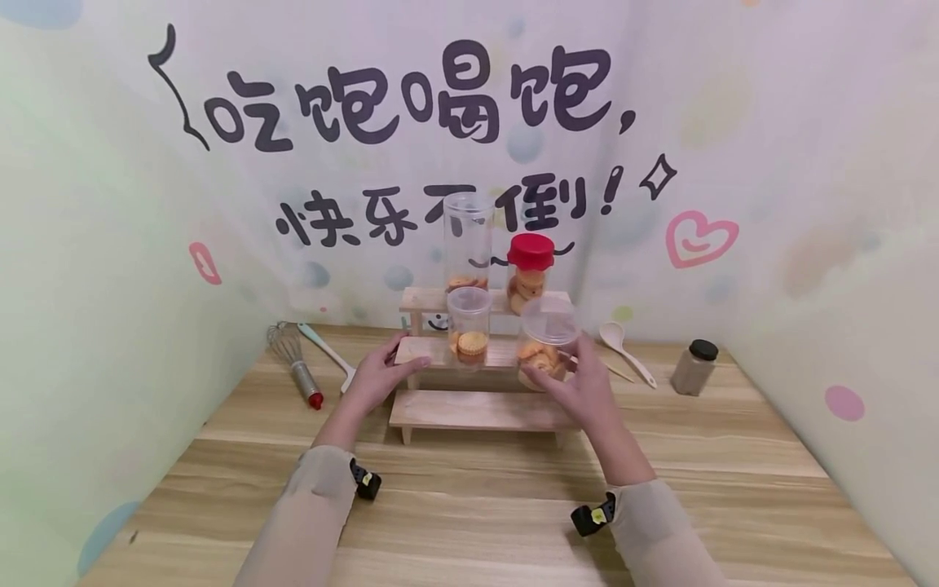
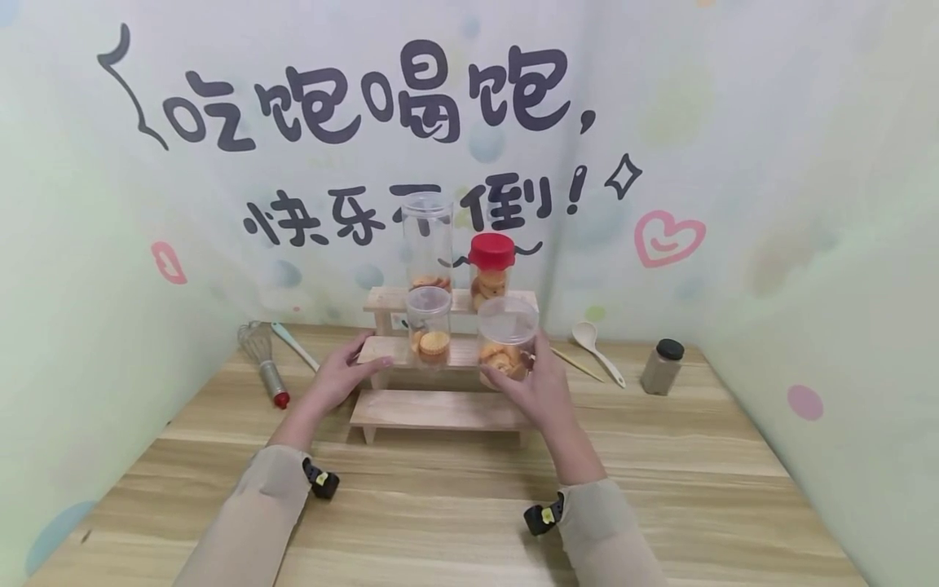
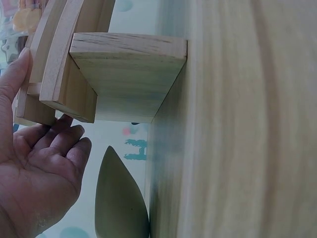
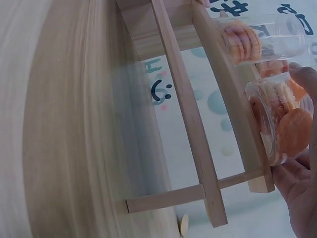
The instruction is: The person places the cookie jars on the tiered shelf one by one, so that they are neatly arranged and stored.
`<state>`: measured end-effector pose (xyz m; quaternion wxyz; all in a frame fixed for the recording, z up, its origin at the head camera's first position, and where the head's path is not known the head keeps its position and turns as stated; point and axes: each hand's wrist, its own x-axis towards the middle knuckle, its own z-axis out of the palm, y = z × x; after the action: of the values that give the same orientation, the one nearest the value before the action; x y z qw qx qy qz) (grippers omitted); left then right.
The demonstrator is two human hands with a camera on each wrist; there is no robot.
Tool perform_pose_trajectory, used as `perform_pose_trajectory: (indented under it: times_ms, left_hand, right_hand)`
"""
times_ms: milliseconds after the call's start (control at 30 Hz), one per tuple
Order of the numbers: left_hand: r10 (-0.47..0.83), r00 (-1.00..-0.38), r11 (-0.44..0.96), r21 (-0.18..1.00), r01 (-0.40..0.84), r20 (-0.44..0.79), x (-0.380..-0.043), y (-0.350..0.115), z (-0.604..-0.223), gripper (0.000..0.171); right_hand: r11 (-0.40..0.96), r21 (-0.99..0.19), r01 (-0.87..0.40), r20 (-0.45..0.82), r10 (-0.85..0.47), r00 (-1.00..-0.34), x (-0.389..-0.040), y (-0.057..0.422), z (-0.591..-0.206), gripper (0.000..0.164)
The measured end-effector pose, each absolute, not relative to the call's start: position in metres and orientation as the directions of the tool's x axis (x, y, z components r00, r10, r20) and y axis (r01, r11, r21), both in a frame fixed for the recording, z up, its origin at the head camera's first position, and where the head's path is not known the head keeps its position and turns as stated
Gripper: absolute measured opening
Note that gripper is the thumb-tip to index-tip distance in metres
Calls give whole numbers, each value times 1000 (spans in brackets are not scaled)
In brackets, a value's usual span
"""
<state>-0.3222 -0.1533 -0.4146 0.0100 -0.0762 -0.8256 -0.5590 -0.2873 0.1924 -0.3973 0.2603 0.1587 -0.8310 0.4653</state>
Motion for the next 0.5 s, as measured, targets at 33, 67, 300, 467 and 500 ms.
perform_pose_trajectory:
  times_ms: [33,67,300,467,500]
  left_hand:
    - [115,-988,365,921,138,102,-322,-153,-414,96]
    - [115,-988,369,919,138,103,-322,-153,-414,96]
    - [111,-989,379,915,137,102,-322,-153,-413,97]
    - [115,-988,377,916,136,100,-323,-153,-414,98]
    - [116,-988,374,918,136,99,-323,-153,-414,98]
  right_hand:
    - [517,-694,-501,576,-19,-817,-288,192,-397,81]
    - [517,-697,-497,571,-17,-821,-288,191,-397,80]
    - [541,-718,-437,517,-4,-856,-290,187,-392,70]
    - [531,-727,-435,509,-7,-861,-293,185,-392,72]
    - [528,-728,-437,509,-9,-861,-293,184,-392,73]
